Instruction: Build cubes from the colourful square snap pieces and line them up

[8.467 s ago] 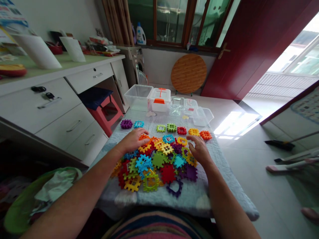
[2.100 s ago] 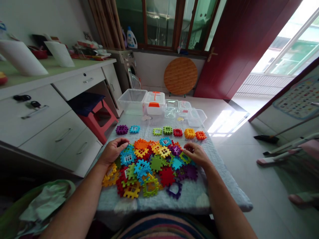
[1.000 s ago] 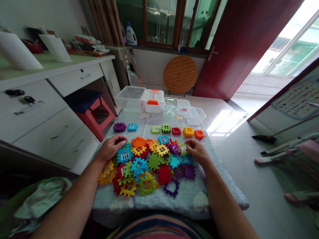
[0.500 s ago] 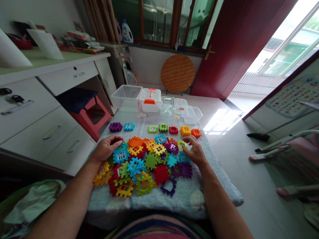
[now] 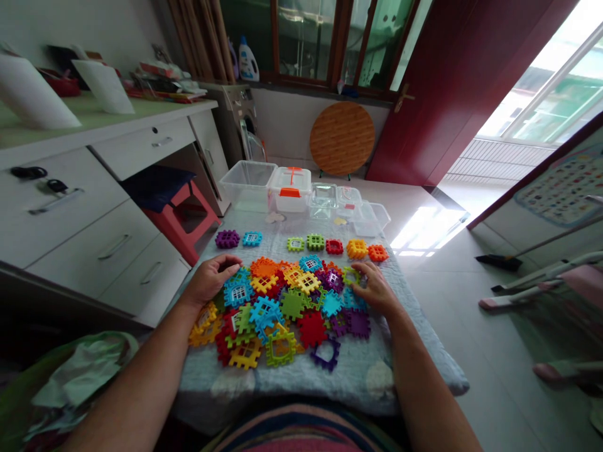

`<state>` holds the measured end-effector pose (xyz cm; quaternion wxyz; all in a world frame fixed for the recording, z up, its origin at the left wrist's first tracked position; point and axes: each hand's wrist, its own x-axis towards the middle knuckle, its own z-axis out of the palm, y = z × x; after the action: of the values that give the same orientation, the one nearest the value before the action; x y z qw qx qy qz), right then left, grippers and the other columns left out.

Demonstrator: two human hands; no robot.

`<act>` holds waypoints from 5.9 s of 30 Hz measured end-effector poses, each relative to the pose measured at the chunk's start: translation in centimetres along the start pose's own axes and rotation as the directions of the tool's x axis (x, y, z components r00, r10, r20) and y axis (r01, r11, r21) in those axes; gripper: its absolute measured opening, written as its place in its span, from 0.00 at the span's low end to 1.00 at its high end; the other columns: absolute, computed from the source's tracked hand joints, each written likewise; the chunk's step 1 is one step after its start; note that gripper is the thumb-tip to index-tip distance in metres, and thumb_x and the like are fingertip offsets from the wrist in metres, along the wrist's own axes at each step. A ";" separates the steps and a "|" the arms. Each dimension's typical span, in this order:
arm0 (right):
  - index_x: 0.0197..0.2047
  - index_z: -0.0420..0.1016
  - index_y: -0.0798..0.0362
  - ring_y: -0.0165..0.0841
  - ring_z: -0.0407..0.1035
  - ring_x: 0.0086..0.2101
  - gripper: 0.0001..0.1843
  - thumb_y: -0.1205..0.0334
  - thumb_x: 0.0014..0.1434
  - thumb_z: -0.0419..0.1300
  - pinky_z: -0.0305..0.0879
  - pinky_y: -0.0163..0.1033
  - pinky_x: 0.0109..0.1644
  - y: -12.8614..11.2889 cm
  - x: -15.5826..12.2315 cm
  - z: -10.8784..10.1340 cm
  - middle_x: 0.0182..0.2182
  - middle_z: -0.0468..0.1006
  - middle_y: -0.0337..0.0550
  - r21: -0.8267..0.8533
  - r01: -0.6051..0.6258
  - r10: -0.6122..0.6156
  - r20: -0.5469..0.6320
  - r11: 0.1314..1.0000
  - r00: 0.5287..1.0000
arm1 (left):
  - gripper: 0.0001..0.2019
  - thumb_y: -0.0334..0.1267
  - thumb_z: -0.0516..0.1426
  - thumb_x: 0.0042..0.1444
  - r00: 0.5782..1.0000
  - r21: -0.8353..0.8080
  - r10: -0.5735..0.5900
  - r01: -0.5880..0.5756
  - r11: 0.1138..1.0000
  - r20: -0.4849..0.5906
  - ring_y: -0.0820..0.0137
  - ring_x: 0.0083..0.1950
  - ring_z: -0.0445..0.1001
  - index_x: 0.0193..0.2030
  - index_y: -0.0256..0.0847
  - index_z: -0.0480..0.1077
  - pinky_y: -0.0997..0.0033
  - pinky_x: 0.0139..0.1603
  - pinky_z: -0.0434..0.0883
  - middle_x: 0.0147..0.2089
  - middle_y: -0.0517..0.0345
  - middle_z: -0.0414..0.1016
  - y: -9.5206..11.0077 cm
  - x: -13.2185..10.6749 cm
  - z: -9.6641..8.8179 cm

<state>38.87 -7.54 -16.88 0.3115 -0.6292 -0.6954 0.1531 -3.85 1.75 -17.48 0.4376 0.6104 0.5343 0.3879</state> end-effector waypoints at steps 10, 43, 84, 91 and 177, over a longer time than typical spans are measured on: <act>0.49 0.73 0.51 0.38 0.70 0.41 0.19 0.59 0.53 0.62 0.69 0.45 0.46 -1.9 0.3 0.5 0.42 0.73 0.45 0.110 0.003 0.006 -0.082 0.994 0.997 | 0.20 0.53 0.64 0.46 1.000 0.038 0.012 -0.011 0.999 -0.013 0.66 0.35 0.74 0.39 0.38 0.75 0.70 0.36 0.71 0.36 0.55 0.78 1.0 -0.3 0.3; 0.55 0.71 0.49 0.50 0.65 0.50 0.28 0.57 0.49 0.66 0.58 0.49 0.50 -9.1 16.3 8.4 0.45 0.79 0.50 -0.391 0.293 -0.145 0.365 0.872 0.919 | 0.18 0.53 0.62 0.49 1.000 -0.003 0.014 -0.014 1.000 0.009 0.66 0.35 0.75 0.39 0.40 0.75 0.70 0.37 0.72 0.35 0.57 0.78 1.2 -0.5 0.0; 0.39 0.79 0.55 0.33 0.66 0.22 0.19 0.50 0.54 0.55 0.62 0.38 0.30 -1.3 1.1 1.3 0.21 0.73 0.40 0.082 -0.156 0.164 -0.112 0.984 0.980 | 0.25 0.39 0.64 0.46 0.915 0.588 0.106 -0.335 0.736 0.389 0.56 0.61 0.67 0.53 0.40 0.72 0.57 0.64 0.61 0.57 0.48 0.72 6.8 -5.9 -1.7; 0.38 0.78 0.55 0.32 0.64 0.22 0.20 0.49 0.54 0.55 0.60 0.38 0.30 -0.9 1.2 1.8 0.20 0.70 0.38 0.085 -0.163 0.170 -0.083 0.983 0.982 | 0.23 0.36 0.61 0.48 0.915 0.588 0.167 -0.368 0.720 0.368 0.58 0.55 0.71 0.54 0.37 0.71 0.61 0.59 0.66 0.52 0.47 0.73 6.7 -5.7 -0.7; 0.37 0.77 0.54 0.32 0.62 0.22 0.19 0.50 0.53 0.52 0.58 0.38 0.30 -1.4 1.7 1.3 0.19 0.67 0.36 0.018 -0.127 0.128 -0.018 0.992 0.992 | 0.11 0.32 0.53 0.47 0.927 0.615 0.125 -0.330 0.716 0.353 0.63 0.41 0.73 0.37 0.38 0.74 0.67 0.43 0.68 0.40 0.51 0.75 6.9 -1.0 -2.6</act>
<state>36.96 -5.92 -16.66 0.3129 -0.6711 -0.6495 0.1725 -4.22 0.72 -10.09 0.2120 0.8366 0.4878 0.1310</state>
